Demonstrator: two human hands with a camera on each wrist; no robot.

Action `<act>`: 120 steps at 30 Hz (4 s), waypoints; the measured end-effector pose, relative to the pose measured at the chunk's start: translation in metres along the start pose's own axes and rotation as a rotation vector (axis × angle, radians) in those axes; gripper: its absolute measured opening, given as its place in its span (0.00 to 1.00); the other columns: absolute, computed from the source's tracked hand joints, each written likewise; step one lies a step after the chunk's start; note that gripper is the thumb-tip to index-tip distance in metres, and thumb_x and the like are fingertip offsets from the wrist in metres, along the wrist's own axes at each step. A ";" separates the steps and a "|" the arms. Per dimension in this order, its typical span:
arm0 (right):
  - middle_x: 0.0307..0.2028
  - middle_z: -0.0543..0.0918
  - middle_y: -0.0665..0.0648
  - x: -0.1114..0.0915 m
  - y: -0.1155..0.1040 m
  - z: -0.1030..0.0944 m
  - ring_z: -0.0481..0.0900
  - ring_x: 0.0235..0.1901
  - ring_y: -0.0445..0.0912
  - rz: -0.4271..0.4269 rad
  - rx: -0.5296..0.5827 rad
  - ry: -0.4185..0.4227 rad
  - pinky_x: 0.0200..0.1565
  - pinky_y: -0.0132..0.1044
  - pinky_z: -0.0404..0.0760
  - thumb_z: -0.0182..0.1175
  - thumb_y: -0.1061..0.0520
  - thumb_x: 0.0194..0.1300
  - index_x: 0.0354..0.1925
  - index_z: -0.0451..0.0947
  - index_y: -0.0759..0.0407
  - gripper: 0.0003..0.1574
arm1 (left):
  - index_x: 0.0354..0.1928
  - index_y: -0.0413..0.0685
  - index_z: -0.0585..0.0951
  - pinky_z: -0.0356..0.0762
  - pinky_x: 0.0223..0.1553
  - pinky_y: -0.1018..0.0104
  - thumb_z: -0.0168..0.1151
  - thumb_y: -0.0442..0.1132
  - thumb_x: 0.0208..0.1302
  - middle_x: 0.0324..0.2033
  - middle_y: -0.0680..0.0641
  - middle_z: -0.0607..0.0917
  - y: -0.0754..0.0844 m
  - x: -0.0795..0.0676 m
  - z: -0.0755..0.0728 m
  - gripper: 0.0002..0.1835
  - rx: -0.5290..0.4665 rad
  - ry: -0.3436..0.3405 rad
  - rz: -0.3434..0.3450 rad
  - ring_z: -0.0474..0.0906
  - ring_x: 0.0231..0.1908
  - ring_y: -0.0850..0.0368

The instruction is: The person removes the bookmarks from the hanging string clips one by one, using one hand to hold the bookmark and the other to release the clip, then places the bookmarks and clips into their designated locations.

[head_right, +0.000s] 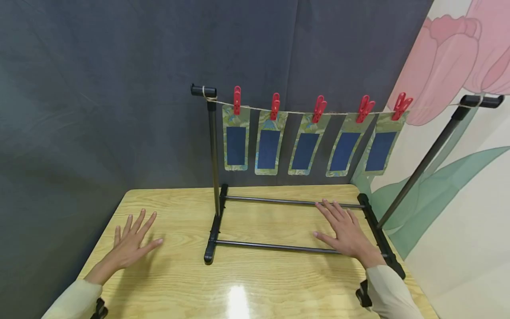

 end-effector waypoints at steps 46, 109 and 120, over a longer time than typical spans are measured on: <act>0.64 0.72 0.57 0.024 -0.041 -0.069 0.65 0.61 0.33 -0.028 0.356 0.404 0.57 0.23 0.62 0.66 0.66 0.60 0.68 0.67 0.56 0.39 | 0.74 0.44 0.56 0.55 0.54 0.29 0.59 0.44 0.69 0.67 0.31 0.58 0.042 0.018 -0.042 0.37 -0.328 0.315 0.107 0.54 0.64 0.29; 0.49 0.77 0.75 0.064 -0.087 -0.040 0.80 0.47 0.46 0.040 0.906 0.474 0.46 0.29 0.78 0.59 0.72 0.65 0.53 0.73 0.76 0.18 | 0.64 0.38 0.70 0.71 0.52 0.43 0.65 0.36 0.64 0.55 0.39 0.74 0.106 0.046 -0.136 0.27 -0.290 0.391 0.318 0.73 0.51 0.41; 0.47 0.80 0.71 0.073 -0.092 -0.039 0.82 0.44 0.43 0.039 0.976 0.511 0.45 0.31 0.79 0.60 0.71 0.64 0.51 0.76 0.73 0.16 | 0.61 0.39 0.73 0.73 0.49 0.43 0.66 0.34 0.62 0.53 0.40 0.76 0.122 0.050 -0.151 0.26 -0.287 0.402 0.364 0.75 0.49 0.42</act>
Point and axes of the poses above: each hand's wrist, its own x-axis towards the middle knuckle, its own z-axis out of the palm, y = z × x, the point moved 9 cm from there along x, towards the middle knuckle
